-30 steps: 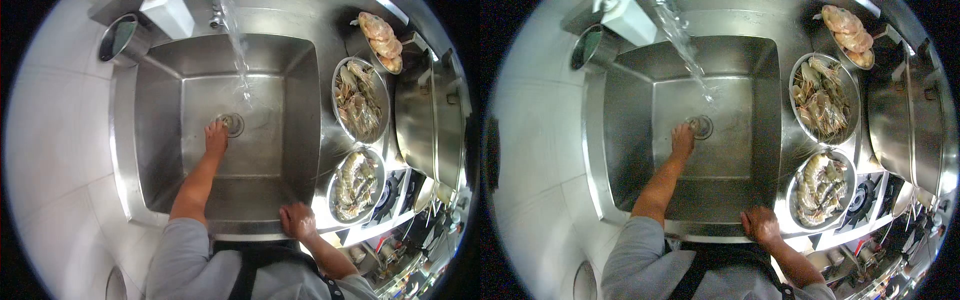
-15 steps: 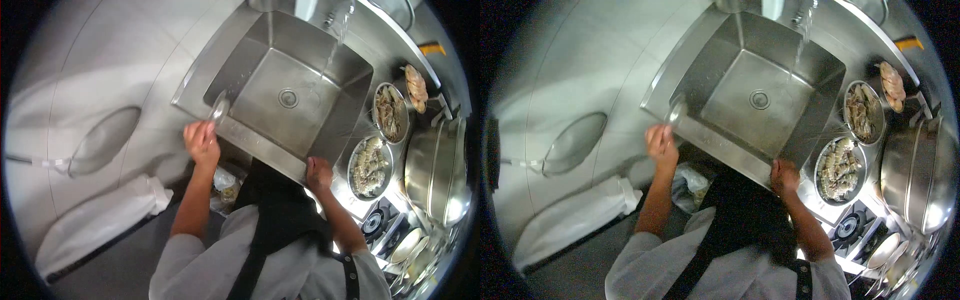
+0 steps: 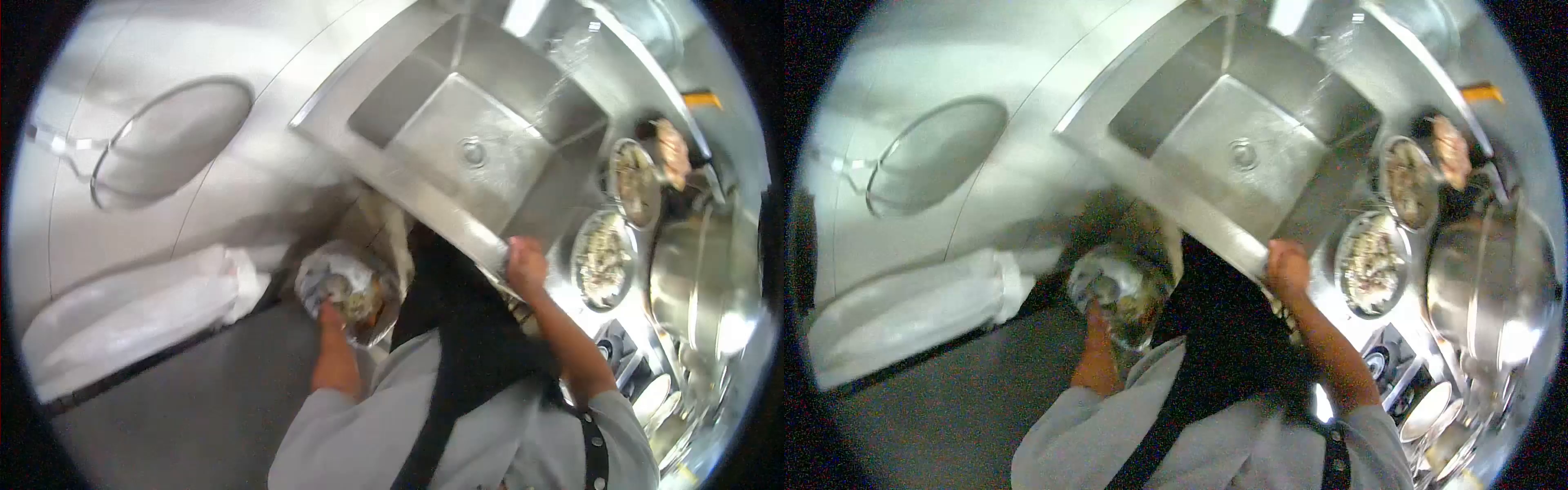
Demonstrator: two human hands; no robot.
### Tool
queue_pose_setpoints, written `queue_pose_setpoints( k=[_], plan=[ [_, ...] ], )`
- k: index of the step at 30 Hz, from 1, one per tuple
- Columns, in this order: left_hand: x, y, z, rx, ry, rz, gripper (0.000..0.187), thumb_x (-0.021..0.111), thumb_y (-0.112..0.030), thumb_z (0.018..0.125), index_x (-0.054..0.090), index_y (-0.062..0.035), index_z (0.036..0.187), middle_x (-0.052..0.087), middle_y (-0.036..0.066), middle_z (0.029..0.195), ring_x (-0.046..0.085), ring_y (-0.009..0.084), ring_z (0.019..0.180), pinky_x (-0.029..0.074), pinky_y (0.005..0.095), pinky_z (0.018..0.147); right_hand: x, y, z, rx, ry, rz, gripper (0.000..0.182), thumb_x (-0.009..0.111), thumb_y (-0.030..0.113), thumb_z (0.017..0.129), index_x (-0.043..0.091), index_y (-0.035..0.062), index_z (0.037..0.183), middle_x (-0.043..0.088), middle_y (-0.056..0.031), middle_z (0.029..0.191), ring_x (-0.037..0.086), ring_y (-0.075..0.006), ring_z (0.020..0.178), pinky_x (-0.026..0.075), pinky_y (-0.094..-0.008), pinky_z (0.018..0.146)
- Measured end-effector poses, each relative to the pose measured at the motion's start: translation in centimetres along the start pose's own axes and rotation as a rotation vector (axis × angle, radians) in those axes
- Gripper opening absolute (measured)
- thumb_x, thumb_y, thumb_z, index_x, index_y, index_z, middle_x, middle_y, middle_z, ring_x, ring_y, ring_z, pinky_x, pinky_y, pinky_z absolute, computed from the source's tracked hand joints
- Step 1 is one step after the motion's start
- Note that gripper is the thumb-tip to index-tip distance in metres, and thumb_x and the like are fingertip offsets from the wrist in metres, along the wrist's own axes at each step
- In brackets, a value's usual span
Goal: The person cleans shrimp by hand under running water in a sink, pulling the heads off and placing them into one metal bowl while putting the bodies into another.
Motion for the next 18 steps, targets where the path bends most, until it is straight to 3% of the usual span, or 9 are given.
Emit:
queue_pose_setpoints(
  k=[1, 2, 3, 5, 7, 11, 13, 15, 18],
  plan=[
    [-0.8, 1.4, -0.3, -0.200, -0.081, -0.198, 0.033, 0.051, -0.024, 0.092, 0.059, -0.0016, 0.114, 0.059, 0.014, 0.113, 0.056, 0.0285, 0.102, 0.043, 0.0417, 0.091, 0.7, -0.9, 0.3, 0.012, 0.041, -0.006, 0.033, 0.045, 0.033, 0.094, 0.066, 0.0078, 0.096, 0.064, -0.0172, 0.099, 0.059, -0.0348, 0.092, 0.047, -0.0443, 0.082],
    [-0.4, 4.0, 0.6, -0.476, -0.430, -1.073, 0.031, 0.052, -0.024, 0.091, 0.061, -0.0004, 0.109, 0.061, 0.012, 0.107, 0.057, 0.0265, 0.096, 0.045, 0.0400, 0.087, 0.9, -1.3, 0.4, 0.024, 0.037, 0.022, 0.035, 0.045, 0.035, 0.094, 0.066, 0.0069, 0.095, 0.064, -0.0178, 0.099, 0.059, -0.0349, 0.093, 0.048, -0.0450, 0.082],
    [-0.3, 6.1, 1.9, -0.447, -0.854, -1.928, 0.030, 0.053, -0.023, 0.091, 0.064, 0.0008, 0.103, 0.063, 0.011, 0.101, 0.059, 0.0246, 0.091, 0.047, 0.0383, 0.083, -0.1, -0.6, 0.1, 0.037, 0.052, 0.051, 0.038, 0.043, 0.036, 0.094, 0.066, 0.0055, 0.095, 0.064, -0.0173, 0.099, 0.059, -0.0344, 0.094, 0.048, -0.0444, 0.082],
    [-15.5, 6.0, -7.5, -0.542, -1.035, -2.381, 0.029, 0.055, -0.025, 0.091, 0.065, 0.0016, 0.098, 0.064, 0.010, 0.091, 0.057, 0.0208, 0.081, 0.047, 0.0363, 0.075, -1.2, -0.5, -0.5, -0.028, -0.015, 0.206, 0.027, 0.052, 0.027, 0.090, 0.064, 0.0037, 0.095, 0.064, -0.0170, 0.099, 0.058, -0.0345, 0.093, 0.047, -0.0447, 0.083],
    [-24.9, 8.2, -11.9, -0.394, -1.150, -1.837, 0.027, 0.057, -0.024, 0.091, 0.065, 0.0012, 0.097, 0.064, 0.008, 0.088, 0.056, 0.0196, 0.076, 0.046, 0.0340, 0.071, -4.2, 0.4, -1.9, -0.061, -0.050, 0.322, 0.024, 0.055, 0.023, 0.088, 0.062, 0.0021, 0.098, 0.062, -0.0189, 0.097, 0.057, -0.0354, 0.093, 0.045, -0.0446, 0.086],
    [-44.7, 5.2, -17.3, 0.208, -1.235, -1.836, 0.025, 0.061, -0.022, 0.089, 0.064, 0.0020, 0.093, 0.059, 0.003, 0.080, 0.055, 0.0146, 0.076, 0.045, 0.0293, 0.070, -9.9, 0.2, -5.2, -0.022, 0.004, 0.490, 0.025, 0.056, 0.024, 0.090, 0.062, 0.0018, 0.100, 0.063, -0.0187, 0.097, 0.060, -0.0340, 0.092, 0.047, -0.0421, 0.083],
    [-53.3, 1.0, -17.3, 0.431, -1.267, -1.212, 0.022, 0.060, -0.020, 0.088, 0.064, 0.0007, 0.088, 0.059, 0.003, 0.077, 0.056, 0.0153, 0.073, 0.045, 0.0293, 0.068, -12.9, -0.5, -6.5, 0.057, -0.037, 0.608, 0.023, 0.058, 0.022, 0.089, 0.063, 0.0005, 0.097, 0.063, -0.0185, 0.095, 0.062, -0.0325, 0.085, 0.050, -0.0387, 0.076],
    [-58.0, -2.9, -11.0, 0.604, -1.162, -0.928, 0.018, 0.060, -0.018, 0.086, 0.065, -0.0008, 0.085, 0.061, 0.007, 0.075, 0.058, 0.0179, 0.071, 0.046, 0.0314, 0.066, -14.0, -2.0, -7.8, 0.129, -0.202, 0.726, 0.018, 0.062, 0.016, 0.087, 0.064, -0.0009, 0.094, 0.064, -0.0177, 0.090, 0.064, -0.0301, 0.079, 0.051, -0.0357, 0.069],
    [-61.3, -10.9, -1.7, 0.589, -0.629, -0.683, 0.019, 0.061, -0.018, 0.080, 0.066, -0.0012, 0.088, 0.065, 0.016, 0.080, 0.062, 0.0273, 0.073, 0.047, 0.0363, 0.066, -16.9, -3.9, -9.5, 0.345, -0.339, 0.694, 0.013, 0.063, 0.009, 0.086, 0.064, -0.0020, 0.091, 0.065, -0.0168, 0.086, 0.064, -0.0260, 0.074, 0.051, -0.0323, 0.064]
  ],
)
Point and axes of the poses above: each hand's wrist, its own z-axis towards the middle knuckle, its own x-axis out of the palm, y = z × x, the point moved 3 cm from there along z, towards the middle knuckle
